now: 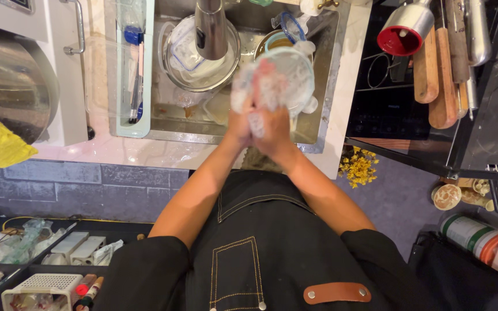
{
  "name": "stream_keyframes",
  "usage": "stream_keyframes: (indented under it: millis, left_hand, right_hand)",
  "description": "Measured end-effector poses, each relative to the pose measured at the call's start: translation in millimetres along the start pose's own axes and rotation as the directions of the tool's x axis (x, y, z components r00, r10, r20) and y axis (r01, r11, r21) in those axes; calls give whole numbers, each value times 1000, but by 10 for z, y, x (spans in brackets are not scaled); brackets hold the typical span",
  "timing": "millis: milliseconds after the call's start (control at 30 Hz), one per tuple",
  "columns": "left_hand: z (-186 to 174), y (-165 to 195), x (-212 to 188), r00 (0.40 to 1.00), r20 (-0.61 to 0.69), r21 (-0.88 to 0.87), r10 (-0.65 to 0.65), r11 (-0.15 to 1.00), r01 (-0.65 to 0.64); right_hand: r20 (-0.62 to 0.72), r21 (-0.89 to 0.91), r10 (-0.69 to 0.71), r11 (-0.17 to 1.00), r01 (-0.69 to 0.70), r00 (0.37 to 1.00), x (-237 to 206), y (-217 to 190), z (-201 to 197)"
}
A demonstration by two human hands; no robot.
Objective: The person washes a blue container, a metal mixing bowl, and several clear plastic lids and containers in a sink using a purple sponge and running water.
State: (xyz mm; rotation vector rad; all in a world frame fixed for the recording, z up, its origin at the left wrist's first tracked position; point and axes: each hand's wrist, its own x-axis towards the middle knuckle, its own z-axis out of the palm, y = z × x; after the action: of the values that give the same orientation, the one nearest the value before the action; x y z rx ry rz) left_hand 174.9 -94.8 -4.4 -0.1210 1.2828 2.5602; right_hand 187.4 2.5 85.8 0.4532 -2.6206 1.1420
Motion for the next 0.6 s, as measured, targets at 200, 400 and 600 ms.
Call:
stream_keyframes:
  millis: [200, 400, 600]
  left_hand:
    - [41, 328, 5, 989, 30, -627, -147, 768, 134]
    - [-56, 504, -37, 949, -296, -198, -105, 979, 47]
    - [213, -89, -27, 990, -130, 143, -64, 986, 82]
  right_hand:
    - [-20, -65, -296, 954, 294, 955, -163, 253, -205]
    - [-492, 740, 293, 637, 216, 820, -261, 429, -440]
    - [-181, 903, 368, 430, 6, 912, -194, 96, -220]
